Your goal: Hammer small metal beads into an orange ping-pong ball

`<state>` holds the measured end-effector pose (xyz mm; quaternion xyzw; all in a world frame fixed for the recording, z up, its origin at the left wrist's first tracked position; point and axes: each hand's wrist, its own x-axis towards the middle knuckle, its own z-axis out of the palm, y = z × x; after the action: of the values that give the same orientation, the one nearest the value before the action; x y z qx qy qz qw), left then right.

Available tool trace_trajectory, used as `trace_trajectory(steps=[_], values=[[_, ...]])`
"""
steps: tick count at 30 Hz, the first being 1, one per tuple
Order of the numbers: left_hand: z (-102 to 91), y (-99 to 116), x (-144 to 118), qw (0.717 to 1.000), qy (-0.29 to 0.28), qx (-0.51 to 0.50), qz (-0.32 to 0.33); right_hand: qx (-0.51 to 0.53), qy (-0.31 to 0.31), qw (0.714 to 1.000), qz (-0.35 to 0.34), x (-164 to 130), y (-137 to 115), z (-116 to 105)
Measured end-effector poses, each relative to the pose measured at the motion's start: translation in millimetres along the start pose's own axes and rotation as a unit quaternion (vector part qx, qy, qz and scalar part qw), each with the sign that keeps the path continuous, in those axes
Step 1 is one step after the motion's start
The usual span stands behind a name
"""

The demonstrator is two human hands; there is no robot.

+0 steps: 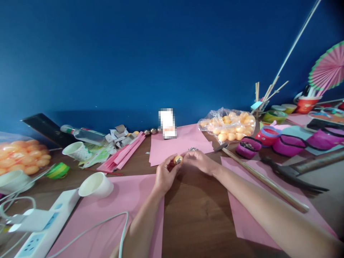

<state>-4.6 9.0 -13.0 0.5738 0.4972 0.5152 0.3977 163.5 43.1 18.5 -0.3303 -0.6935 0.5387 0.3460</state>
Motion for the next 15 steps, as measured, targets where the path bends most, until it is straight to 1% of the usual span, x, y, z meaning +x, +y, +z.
trace_trajectory(steps=[4,15], values=[[0.0,1.1,-0.4,1.0,-0.005,-0.006,-0.007,-0.009,-0.002,1.0,0.005,0.1,0.5,0.2],[0.4,2.9,-0.4,1.0,-0.007,0.002,0.001,-0.008,0.001,1.0,0.003,0.0,-3.2,0.5]])
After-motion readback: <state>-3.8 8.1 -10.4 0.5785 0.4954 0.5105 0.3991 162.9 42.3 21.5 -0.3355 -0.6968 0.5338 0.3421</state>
